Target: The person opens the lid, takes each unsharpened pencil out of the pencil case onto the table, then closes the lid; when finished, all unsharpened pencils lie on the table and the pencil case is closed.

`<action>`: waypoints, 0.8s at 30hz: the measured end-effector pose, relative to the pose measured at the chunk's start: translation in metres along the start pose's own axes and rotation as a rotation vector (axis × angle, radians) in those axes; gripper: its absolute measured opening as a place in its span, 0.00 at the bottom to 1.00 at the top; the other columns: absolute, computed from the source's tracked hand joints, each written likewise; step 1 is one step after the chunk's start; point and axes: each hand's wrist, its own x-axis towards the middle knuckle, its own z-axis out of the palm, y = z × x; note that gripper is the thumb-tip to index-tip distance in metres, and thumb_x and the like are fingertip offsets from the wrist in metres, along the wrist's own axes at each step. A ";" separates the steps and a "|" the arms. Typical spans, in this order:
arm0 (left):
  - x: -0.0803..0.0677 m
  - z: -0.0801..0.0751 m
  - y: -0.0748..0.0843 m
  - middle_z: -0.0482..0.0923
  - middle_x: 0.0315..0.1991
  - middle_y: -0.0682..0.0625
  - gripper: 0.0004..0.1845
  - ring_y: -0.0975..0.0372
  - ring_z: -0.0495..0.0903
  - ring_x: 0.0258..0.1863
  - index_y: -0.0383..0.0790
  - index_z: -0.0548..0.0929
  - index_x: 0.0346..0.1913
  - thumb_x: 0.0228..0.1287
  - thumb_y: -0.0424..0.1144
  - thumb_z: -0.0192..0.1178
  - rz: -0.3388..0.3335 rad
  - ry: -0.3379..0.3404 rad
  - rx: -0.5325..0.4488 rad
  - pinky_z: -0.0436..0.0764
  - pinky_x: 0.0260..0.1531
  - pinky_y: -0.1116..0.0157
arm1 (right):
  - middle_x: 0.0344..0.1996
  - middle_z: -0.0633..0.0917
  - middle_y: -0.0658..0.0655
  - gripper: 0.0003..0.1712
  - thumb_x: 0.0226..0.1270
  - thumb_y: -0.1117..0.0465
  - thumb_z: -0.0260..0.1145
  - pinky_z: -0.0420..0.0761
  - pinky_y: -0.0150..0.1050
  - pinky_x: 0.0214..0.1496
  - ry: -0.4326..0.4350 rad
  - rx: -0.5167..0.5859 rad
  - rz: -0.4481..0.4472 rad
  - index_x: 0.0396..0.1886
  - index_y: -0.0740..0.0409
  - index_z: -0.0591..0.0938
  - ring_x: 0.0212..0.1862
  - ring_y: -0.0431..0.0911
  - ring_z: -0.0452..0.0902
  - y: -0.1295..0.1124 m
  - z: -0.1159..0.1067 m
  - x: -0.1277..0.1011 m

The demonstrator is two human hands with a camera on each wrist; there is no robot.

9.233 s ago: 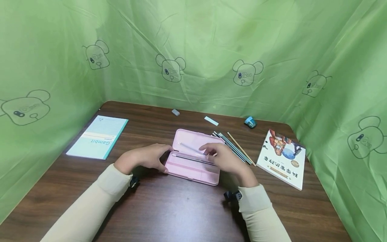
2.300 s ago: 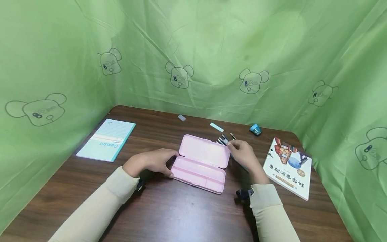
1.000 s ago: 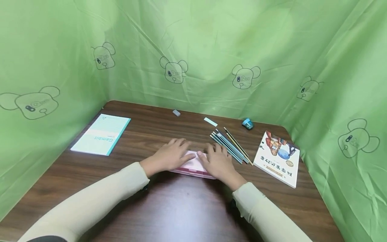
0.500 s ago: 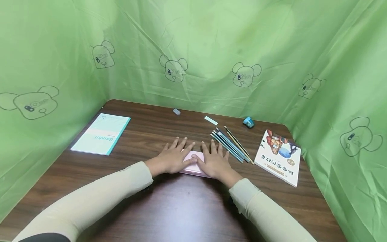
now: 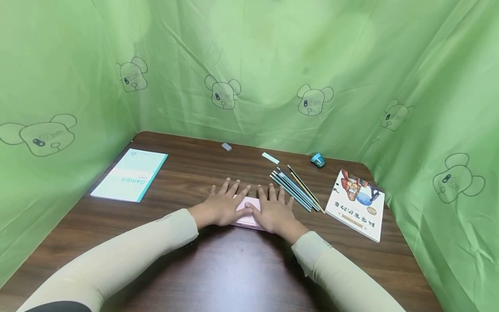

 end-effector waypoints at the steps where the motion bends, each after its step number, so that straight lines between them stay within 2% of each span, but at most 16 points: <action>1: 0.000 0.001 0.000 0.39 0.94 0.43 0.49 0.39 0.34 0.93 0.62 0.44 0.93 0.80 0.81 0.32 -0.002 -0.003 0.012 0.45 0.85 0.24 | 0.91 0.49 0.72 0.56 0.83 0.18 0.34 0.43 0.90 0.80 -0.001 -0.004 0.002 0.94 0.49 0.53 0.89 0.80 0.37 0.000 0.001 0.000; 5: -0.002 0.002 0.001 0.39 0.94 0.43 0.49 0.39 0.33 0.93 0.63 0.43 0.93 0.79 0.82 0.31 -0.009 -0.021 0.046 0.44 0.85 0.24 | 0.91 0.50 0.72 0.55 0.84 0.19 0.36 0.43 0.89 0.80 0.000 -0.008 0.009 0.94 0.49 0.54 0.89 0.79 0.37 -0.004 0.004 -0.002; 14: -0.012 0.000 0.002 0.41 0.94 0.42 0.49 0.39 0.33 0.93 0.63 0.45 0.93 0.80 0.82 0.32 -0.016 -0.042 0.052 0.44 0.84 0.24 | 0.91 0.51 0.72 0.55 0.84 0.20 0.37 0.45 0.89 0.80 -0.012 -0.007 0.007 0.94 0.50 0.54 0.89 0.79 0.39 -0.012 0.003 -0.008; 24: -0.010 -0.002 0.002 0.41 0.94 0.42 0.49 0.38 0.34 0.93 0.62 0.45 0.93 0.79 0.82 0.31 -0.012 -0.041 0.058 0.45 0.85 0.24 | 0.91 0.51 0.72 0.55 0.83 0.19 0.36 0.46 0.89 0.80 -0.020 -0.008 0.001 0.94 0.49 0.55 0.89 0.80 0.40 -0.012 -0.002 -0.008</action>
